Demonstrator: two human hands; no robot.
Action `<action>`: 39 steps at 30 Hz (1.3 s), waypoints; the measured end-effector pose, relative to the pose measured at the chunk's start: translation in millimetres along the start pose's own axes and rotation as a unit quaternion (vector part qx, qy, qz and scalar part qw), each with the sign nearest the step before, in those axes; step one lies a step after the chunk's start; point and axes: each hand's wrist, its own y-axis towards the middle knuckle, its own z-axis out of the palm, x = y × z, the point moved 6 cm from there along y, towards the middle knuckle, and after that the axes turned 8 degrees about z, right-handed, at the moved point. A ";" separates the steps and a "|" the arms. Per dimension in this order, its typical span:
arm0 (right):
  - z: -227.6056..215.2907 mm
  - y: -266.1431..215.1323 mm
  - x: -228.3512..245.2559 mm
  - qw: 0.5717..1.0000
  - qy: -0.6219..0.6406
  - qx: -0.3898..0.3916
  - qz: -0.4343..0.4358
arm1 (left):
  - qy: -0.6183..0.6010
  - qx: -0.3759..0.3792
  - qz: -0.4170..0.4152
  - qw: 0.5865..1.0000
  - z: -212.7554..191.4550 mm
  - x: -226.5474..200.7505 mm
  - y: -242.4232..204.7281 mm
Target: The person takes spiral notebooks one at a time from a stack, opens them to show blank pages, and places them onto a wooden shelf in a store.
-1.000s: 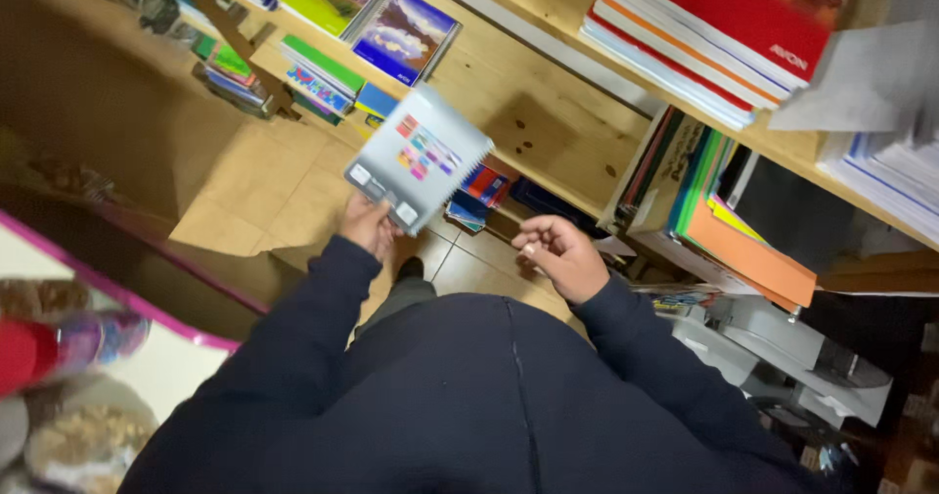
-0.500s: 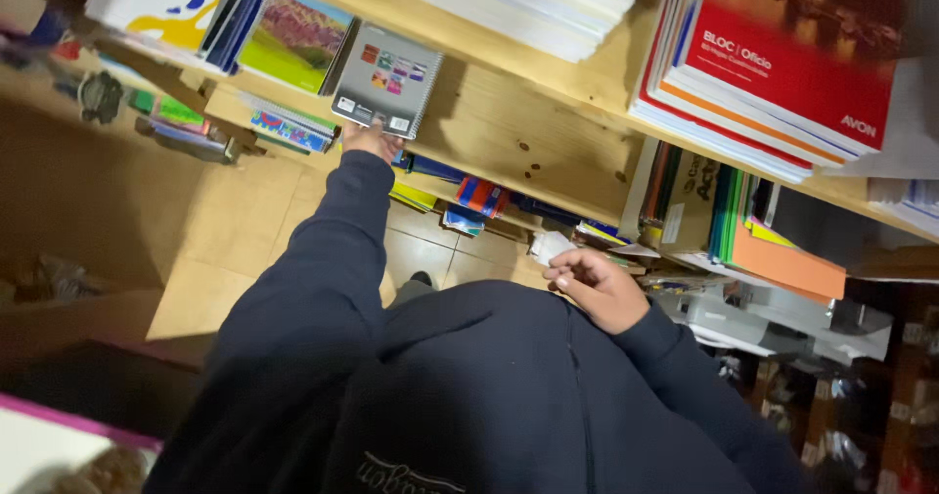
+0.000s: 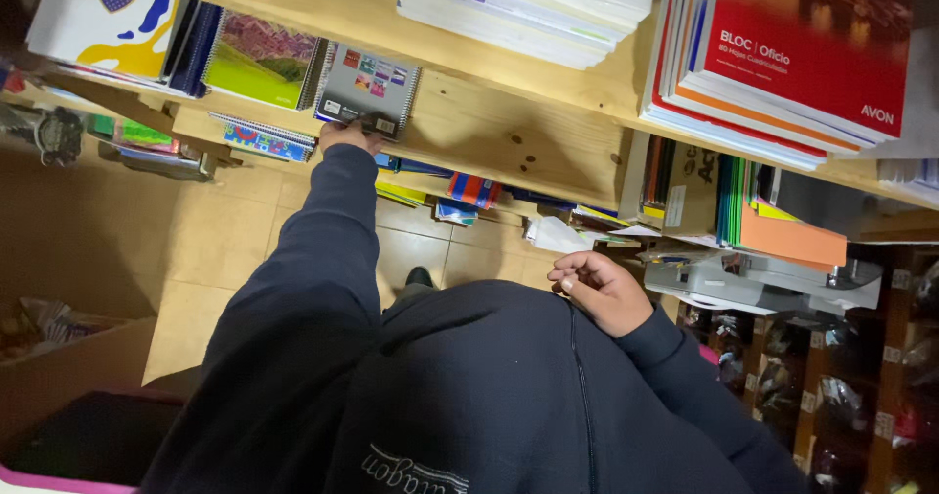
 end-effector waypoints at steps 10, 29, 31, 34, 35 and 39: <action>-9.8 -3.9 -9.5 1.000 -0.015 0.018 0.002 | -0.021 0.072 -0.087 0.993 10.8 -41.3 -47.8; -57.4 -22.4 -29.3 0.970 -0.006 0.214 -0.117 | -0.150 0.058 -0.040 0.986 32.4 108.7 -358.6; -54.8 -34.0 -27.7 0.959 -0.006 0.254 -0.128 | -0.201 0.030 -0.026 0.979 31.6 105.0 -417.5; -45.0 -51.2 -36.9 0.938 -0.010 0.318 -0.138 | -0.265 -0.007 0.002 0.964 24.8 100.2 -506.5; -38.7 -57.7 -41.3 0.930 -0.014 0.340 -0.141 | -0.279 -0.015 0.015 0.960 20.6 97.8 -537.0; 1.4 -82.9 -76.1 0.892 -0.026 0.428 -0.140 | -0.302 -0.079 0.054 0.949 -2.6 113.1 -633.5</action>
